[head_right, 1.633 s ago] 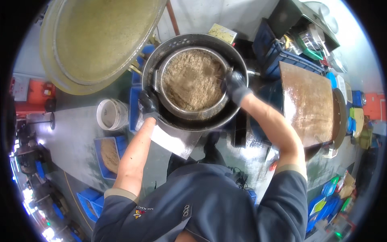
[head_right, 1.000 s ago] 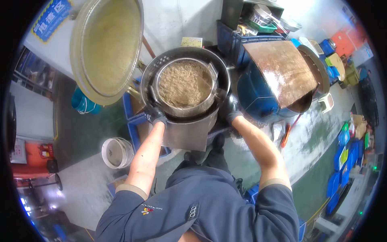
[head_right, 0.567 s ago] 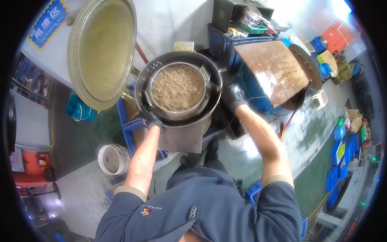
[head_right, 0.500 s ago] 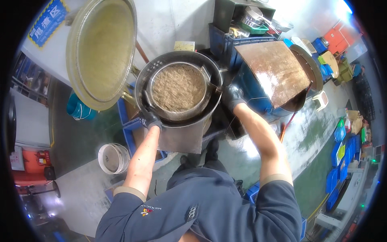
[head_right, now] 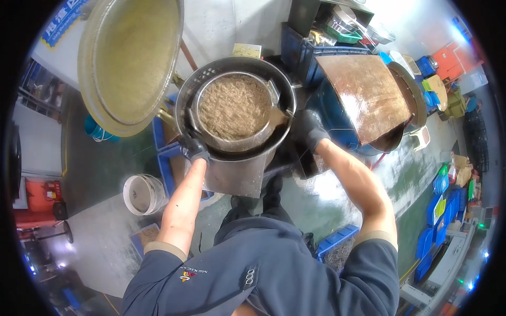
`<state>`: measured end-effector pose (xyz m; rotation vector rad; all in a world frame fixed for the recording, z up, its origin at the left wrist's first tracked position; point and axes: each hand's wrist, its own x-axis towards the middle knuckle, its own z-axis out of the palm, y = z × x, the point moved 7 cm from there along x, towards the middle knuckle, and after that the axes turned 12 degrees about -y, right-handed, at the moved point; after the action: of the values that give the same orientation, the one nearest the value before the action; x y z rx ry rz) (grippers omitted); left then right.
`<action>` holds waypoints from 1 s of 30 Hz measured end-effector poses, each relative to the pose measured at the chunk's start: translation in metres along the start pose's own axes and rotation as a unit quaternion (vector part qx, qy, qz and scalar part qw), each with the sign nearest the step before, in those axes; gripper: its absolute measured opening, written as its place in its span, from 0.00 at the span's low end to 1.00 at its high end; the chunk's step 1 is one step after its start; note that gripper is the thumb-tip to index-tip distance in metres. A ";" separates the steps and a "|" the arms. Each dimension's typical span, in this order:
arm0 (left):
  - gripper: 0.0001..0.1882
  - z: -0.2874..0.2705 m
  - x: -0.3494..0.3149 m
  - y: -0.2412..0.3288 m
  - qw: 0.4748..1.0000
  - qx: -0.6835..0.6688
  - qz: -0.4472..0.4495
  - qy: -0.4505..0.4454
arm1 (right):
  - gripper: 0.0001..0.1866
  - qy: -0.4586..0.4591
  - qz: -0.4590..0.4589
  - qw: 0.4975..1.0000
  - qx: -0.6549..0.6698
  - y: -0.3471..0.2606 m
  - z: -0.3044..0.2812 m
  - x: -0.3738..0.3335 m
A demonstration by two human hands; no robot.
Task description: The recorder shovels material from blue bins into a machine, pours a slurry-like substance from a bin into a bucket, and manually sieves material in a container.
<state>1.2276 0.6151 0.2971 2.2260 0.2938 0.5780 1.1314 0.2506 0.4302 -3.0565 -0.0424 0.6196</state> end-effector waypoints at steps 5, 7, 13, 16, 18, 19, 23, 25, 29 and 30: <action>0.11 -0.001 -0.001 0.024 0.992 0.109 0.063 0.023 | 0.09 0.000 0.074 0.997 0.034 0.024 0.035 0.012; 0.11 -0.003 -0.005 0.023 0.993 0.098 0.060 0.017 | 0.08 0.032 0.027 0.984 0.175 0.044 0.047 0.018; 0.12 -0.005 -0.002 0.016 0.990 0.117 0.070 0.035 | 0.11 -0.139 0.018 0.978 -0.155 0.003 0.019 0.002; 0.13 0.000 -0.001 0.016 0.989 0.133 0.070 0.005 | 0.10 -0.076 0.137 0.934 0.321 0.017 0.056 0.004; 0.13 0.000 -0.003 0.016 0.986 0.147 0.071 0.020 | 0.08 -0.057 0.096 0.938 0.328 0.027 0.063 0.009; 0.13 -0.002 -0.001 0.018 0.990 0.105 0.088 0.020 | 0.07 -0.023 0.039 0.947 0.317 0.036 0.055 0.008; 0.12 0.002 0.001 0.018 0.990 0.129 0.043 -0.031 | 0.07 0.081 -0.177 0.958 0.213 -0.011 -0.021 -0.019; 0.12 0.002 0.001 0.010 0.989 0.136 0.051 -0.006 | 0.07 0.163 -0.331 0.915 0.165 -0.035 -0.037 -0.027; 0.11 0.003 0.000 0.013 0.986 0.155 0.056 -0.019 | 0.11 0.009 -0.252 0.968 -0.015 -0.052 -0.006 -0.006; 0.11 0.003 -0.001 0.014 0.986 0.156 0.054 -0.019 | 0.11 0.007 -0.255 0.967 -0.016 -0.050 -0.003 0.002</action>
<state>1.2287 0.6030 0.3058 2.5651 0.2604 0.5790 1.1337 0.3009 0.4338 -2.8867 -0.8111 0.5554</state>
